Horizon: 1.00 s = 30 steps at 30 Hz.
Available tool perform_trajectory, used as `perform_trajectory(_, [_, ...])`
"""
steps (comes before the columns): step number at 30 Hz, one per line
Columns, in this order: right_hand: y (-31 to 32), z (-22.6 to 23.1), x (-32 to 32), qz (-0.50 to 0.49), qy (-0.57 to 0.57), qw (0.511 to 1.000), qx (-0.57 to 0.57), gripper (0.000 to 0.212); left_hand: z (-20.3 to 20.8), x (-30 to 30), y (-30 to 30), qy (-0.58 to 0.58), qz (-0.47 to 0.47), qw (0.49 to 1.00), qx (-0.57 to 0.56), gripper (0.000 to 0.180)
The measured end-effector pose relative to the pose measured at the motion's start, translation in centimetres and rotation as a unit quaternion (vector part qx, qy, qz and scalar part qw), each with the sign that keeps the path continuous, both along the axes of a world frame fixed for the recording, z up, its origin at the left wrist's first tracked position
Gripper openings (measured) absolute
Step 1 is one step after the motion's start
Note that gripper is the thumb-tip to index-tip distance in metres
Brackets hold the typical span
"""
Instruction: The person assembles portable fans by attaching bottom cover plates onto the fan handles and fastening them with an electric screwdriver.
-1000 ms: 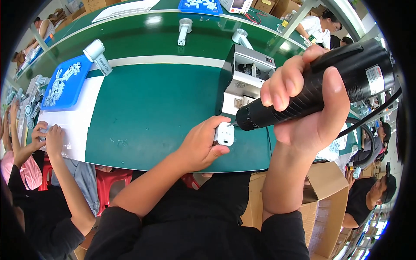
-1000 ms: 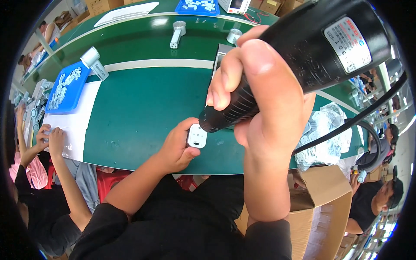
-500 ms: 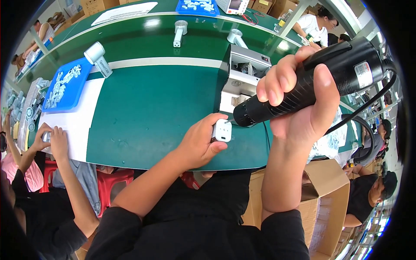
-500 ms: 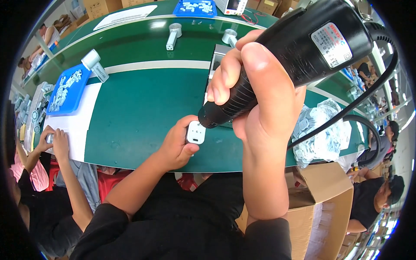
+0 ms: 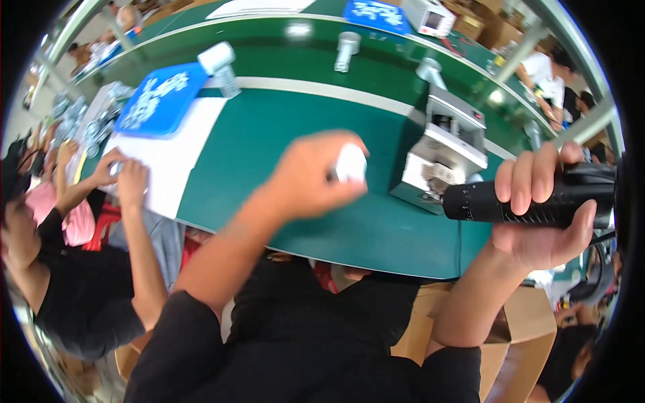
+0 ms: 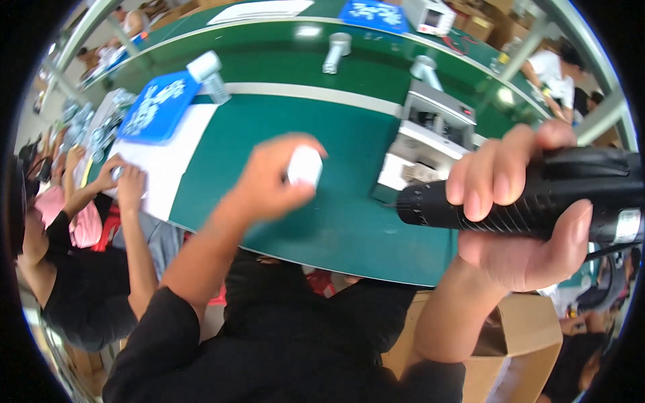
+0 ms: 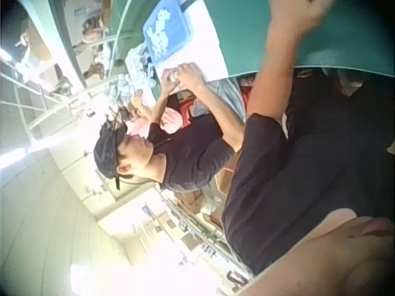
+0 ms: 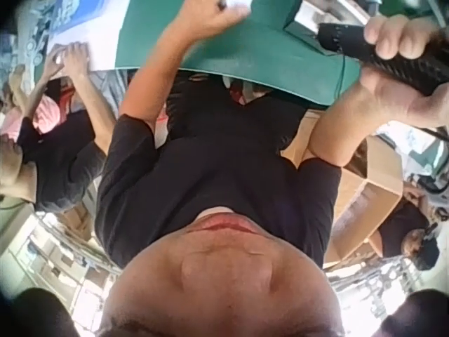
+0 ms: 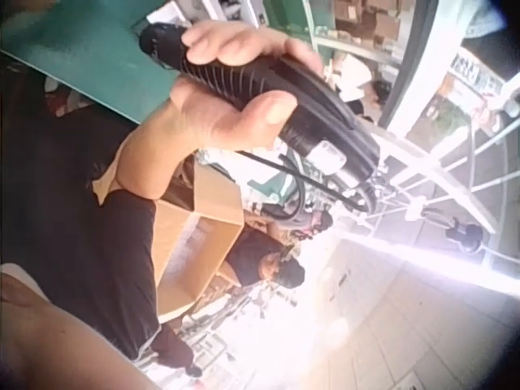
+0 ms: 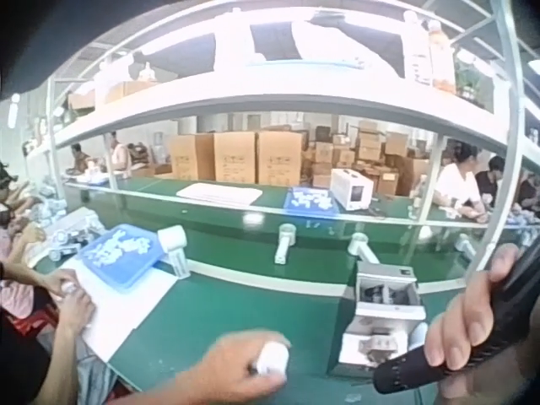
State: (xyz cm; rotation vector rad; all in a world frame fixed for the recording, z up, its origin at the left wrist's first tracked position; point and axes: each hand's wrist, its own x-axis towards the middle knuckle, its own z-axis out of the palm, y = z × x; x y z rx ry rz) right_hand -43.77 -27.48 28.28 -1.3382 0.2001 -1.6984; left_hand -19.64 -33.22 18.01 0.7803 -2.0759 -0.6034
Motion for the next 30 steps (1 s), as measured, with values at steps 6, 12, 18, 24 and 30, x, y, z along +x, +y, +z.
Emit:
perform_trajectory(6, [-0.4,-3.9,1.3,-0.065,0.033,0.991,0.112,0.051,-3.0,13.9,-8.4,-0.319,0.334,0.887,-0.015,0.030])
perform_trajectory(12, [0.9,-3.7,1.0,-0.039,0.034,0.988,0.143,0.059,-5.9,15.8,-10.0,-0.412,0.333,0.847,-0.053,0.035])
perform_trajectory(18, [2.0,-6.8,1.9,-0.306,0.133,0.929,0.159,0.052,-7.9,4.1,-19.8,-0.241,0.283,0.925,-0.077,0.046])
perform_trajectory(24, [8.6,-7.4,2.5,-0.492,0.182,0.799,-0.294,0.037,-7.4,-3.0,-26.5,-0.305,0.434,0.847,0.031,0.059])
perform_trajectory(30, [9.2,-1.8,-17.8,-0.679,0.366,0.625,0.118,0.014,-8.6,-3.3,-29.5,-0.295,0.452,0.842,-0.006,0.047])
